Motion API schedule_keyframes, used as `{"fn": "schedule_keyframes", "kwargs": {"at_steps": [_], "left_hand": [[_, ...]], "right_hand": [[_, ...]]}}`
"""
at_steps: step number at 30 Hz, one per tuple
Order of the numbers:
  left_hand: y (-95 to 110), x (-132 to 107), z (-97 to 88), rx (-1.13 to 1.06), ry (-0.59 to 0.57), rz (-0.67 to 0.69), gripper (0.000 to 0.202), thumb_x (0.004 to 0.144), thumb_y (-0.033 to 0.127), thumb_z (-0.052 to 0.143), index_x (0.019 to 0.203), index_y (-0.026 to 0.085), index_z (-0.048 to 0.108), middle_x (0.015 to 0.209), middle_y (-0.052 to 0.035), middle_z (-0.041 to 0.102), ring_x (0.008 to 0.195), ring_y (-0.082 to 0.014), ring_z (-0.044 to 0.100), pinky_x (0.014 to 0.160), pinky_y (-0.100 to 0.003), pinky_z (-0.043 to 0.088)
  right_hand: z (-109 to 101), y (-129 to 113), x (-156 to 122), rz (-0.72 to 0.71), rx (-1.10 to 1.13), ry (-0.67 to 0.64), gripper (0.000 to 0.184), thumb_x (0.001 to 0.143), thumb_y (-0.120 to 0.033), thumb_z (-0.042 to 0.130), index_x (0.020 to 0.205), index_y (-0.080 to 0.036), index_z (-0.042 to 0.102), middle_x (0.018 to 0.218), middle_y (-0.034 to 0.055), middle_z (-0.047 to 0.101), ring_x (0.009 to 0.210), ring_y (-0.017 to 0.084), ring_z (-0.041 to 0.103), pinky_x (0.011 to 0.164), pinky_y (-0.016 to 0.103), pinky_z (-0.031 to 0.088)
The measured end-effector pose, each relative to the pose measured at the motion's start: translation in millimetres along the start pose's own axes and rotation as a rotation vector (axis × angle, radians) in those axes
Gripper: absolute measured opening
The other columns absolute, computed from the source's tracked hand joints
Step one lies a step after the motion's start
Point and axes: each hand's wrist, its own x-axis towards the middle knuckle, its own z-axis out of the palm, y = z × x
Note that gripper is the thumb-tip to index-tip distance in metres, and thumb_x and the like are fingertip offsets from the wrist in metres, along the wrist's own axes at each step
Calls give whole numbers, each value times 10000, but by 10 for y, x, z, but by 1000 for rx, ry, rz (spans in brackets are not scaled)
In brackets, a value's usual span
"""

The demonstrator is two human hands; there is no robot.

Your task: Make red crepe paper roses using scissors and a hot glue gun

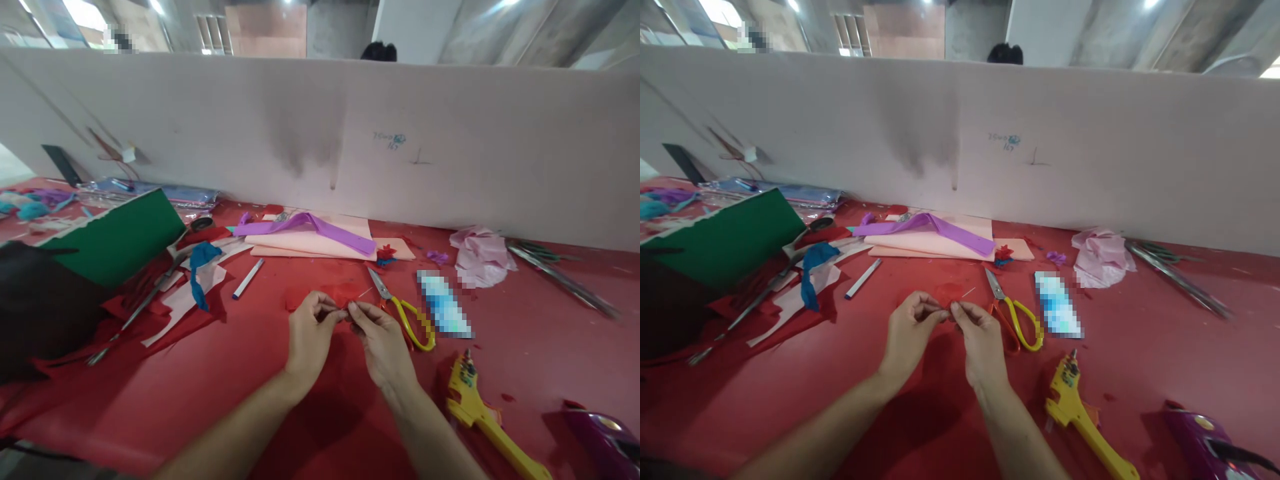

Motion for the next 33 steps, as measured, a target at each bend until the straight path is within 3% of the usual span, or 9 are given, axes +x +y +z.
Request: {"fn": "schedule_keyframes", "kwargs": {"at_steps": [13, 17, 21, 25, 29, 33], "left_hand": [[-53, 12, 28, -164, -128, -96, 211, 710, 181, 657, 880, 171, 533, 608, 26, 621, 584, -117, 570, 612, -241, 443], [-32, -1, 38, -292, -221, -151, 255, 721, 221, 665, 958, 157, 597, 770, -11, 628, 706, -122, 581, 678, -253, 458], [8, -4, 32, -400, -207, -210, 262, 670, 276, 725, 891, 152, 660, 916, -51, 637, 829, -140, 570, 759, -268, 456], [39, 3, 21, -417, -235, -240, 257, 592, 227, 773, 814, 144, 673, 838, -35, 642, 752, -128, 561, 713, -261, 450], [43, 14, 16, -353, -198, -197, 154, 647, 255, 735, 704, 138, 652, 667, 1, 588, 628, -101, 521, 619, -237, 418], [40, 23, 4, -340, -179, -195, 154, 660, 271, 725, 673, 139, 646, 634, 10, 577, 598, -90, 500, 618, -234, 400]], "right_hand": [[-54, -115, 60, -22, 144, 54, 184, 599, -306, 822, 727, -217, 725, 699, -26, 681, 673, 106, 585, 666, 234, 431], [-50, -116, 47, -53, 112, 25, 158, 631, -302, 804, 740, -223, 722, 701, -30, 680, 673, 104, 584, 688, 236, 444], [-24, -102, 27, -72, 88, 11, 143, 649, -295, 789, 750, -220, 721, 731, -22, 680, 715, 119, 592, 719, 249, 454], [-2, -70, 11, -81, 81, 25, 128, 654, -298, 783, 739, -227, 719, 749, -22, 686, 730, 119, 584, 723, 248, 451], [23, -45, -21, -75, 78, 25, 119, 642, -289, 785, 723, -223, 728, 748, -13, 694, 736, 126, 586, 731, 262, 453], [59, -37, -57, -75, 95, 37, 119, 632, -269, 782, 730, -217, 738, 768, 3, 709, 776, 149, 601, 790, 297, 457]]}}
